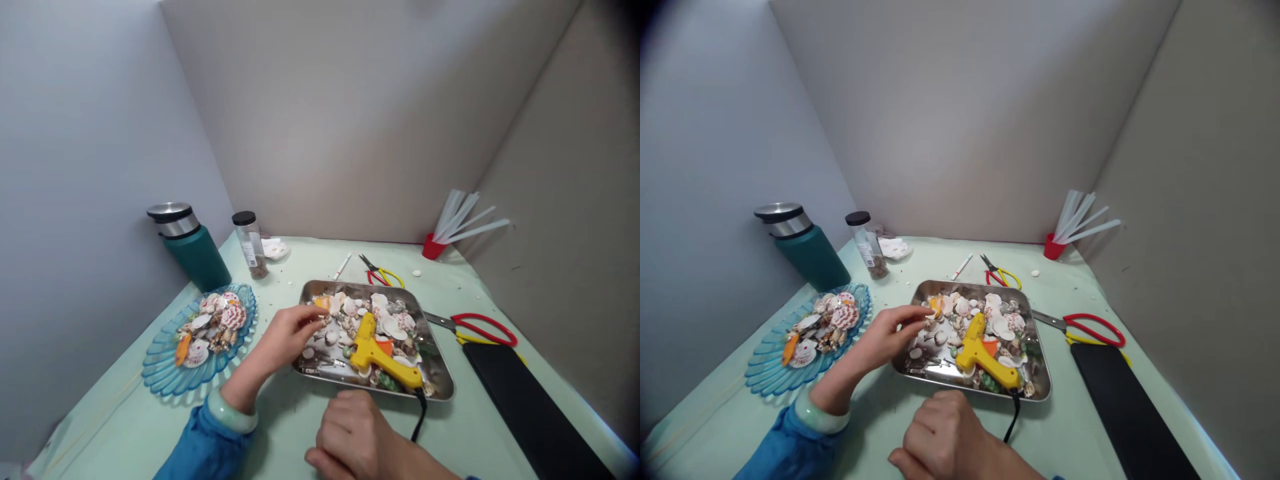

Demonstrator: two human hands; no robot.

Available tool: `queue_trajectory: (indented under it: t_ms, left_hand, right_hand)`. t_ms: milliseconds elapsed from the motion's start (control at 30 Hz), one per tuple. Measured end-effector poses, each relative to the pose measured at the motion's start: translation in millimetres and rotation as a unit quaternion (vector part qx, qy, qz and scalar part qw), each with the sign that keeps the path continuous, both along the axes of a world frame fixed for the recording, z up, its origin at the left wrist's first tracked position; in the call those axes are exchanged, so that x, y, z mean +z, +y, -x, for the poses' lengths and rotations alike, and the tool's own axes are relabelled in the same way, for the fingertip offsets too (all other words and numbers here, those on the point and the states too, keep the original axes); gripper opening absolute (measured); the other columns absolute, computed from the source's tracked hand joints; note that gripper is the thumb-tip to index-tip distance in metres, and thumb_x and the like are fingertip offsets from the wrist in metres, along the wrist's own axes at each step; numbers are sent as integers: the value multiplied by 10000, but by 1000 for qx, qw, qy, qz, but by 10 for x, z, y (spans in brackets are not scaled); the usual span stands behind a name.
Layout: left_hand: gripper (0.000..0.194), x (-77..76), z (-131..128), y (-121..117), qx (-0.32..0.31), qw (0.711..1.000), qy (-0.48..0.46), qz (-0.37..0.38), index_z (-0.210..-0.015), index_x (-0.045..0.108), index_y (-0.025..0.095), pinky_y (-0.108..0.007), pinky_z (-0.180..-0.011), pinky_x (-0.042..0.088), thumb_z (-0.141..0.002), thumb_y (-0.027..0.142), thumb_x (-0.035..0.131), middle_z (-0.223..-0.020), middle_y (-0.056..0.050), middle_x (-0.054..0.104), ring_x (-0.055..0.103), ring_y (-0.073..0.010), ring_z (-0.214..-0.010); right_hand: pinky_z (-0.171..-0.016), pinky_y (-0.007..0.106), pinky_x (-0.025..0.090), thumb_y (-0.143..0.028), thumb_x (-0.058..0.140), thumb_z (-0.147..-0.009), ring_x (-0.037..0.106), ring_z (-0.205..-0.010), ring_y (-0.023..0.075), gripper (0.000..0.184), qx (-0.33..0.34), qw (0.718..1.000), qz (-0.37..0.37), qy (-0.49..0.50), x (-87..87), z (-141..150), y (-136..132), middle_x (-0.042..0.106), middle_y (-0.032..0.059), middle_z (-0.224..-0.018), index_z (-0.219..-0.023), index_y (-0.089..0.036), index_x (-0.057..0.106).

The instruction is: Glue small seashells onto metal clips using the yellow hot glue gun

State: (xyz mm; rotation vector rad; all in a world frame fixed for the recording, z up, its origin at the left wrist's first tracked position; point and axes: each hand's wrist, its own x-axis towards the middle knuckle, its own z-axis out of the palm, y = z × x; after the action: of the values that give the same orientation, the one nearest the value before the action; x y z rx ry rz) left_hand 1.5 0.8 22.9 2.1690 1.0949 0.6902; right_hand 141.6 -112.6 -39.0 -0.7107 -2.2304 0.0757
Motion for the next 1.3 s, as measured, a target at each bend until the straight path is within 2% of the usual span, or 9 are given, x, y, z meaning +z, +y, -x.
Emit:
queue_trajectory:
  t_ms: [167,267,400,500,700,933,1033,1133,1300]
  left_hand:
    - [295,-69,100,-2,75,968,-191,145,-975,703,127,-223,-569,429,-805,340,587,-760,-50,700,570,-133,-614]
    - [334,-100,146,-8,102,920,-307,223,-936,704,104,-197,-499,370,-758,381,650,-657,-22,641,487,-87,-514]
    - [362,-151,195,6,121,872,-393,264,-854,698,94,-184,-483,354,-758,439,645,-665,-33,631,461,-64,-485]
    - [355,-183,202,11,127,879,-390,244,-837,692,97,-188,-493,357,-780,441,622,-663,-31,625,466,-67,-490]
    - [316,-207,194,26,132,900,-364,199,-899,693,107,-201,-495,358,-779,392,629,-678,-18,640,465,-73,-486]
    - [197,-164,233,-8,114,945,-288,105,-901,721,163,-279,-698,453,-787,296,631,-839,-54,713,601,-167,-733]
    - [180,-123,247,-73,49,989,-137,-25,-921,730,212,-329,-809,441,-826,240,580,-906,-61,723,595,-208,-872]
    - [195,-90,239,-137,-16,995,-28,-94,-959,725,245,-356,-821,433,-828,229,581,-913,-58,715,570,-225,-897]
    - [218,-62,179,-209,-9,993,-73,-93,-978,700,215,-348,-838,444,-764,249,674,-980,-65,694,575,-221,-935]
  right_hand:
    - [-498,283,257,-260,445,-912,429,-465,116,320,9,1000,-9,18,-70,14,4,528,-14,-497,-607,-188,513]
    - [-505,275,279,-264,448,-922,448,-482,121,309,-2,999,-4,34,180,-72,16,535,-10,-512,-631,-189,518]
    - [-570,261,355,-182,403,-928,547,-638,148,225,-107,985,111,-78,655,-237,237,606,48,-721,-814,-171,597]
    - [-581,272,357,-160,455,-897,569,-679,170,195,-176,947,147,-226,770,-233,552,629,64,-822,-812,-191,628]
    - [-642,280,375,-54,569,-770,591,-716,196,160,-177,937,194,-231,515,24,992,649,72,-769,-719,-178,654]
    - [-693,262,406,-132,551,-795,575,-761,158,105,-161,935,313,-48,658,-216,957,642,19,-814,-799,-185,642]
    - [-559,230,415,-215,507,-833,539,-593,122,98,-160,904,390,62,692,-364,839,573,-22,-658,-802,-172,589]
    - [-511,217,403,-293,524,-823,494,-531,96,127,-158,869,440,159,663,-406,729,523,-38,-644,-807,-170,553]
    - [-483,214,376,-386,589,-767,463,-493,81,234,-135,827,479,261,655,-294,640,497,-54,-625,-854,-172,552]
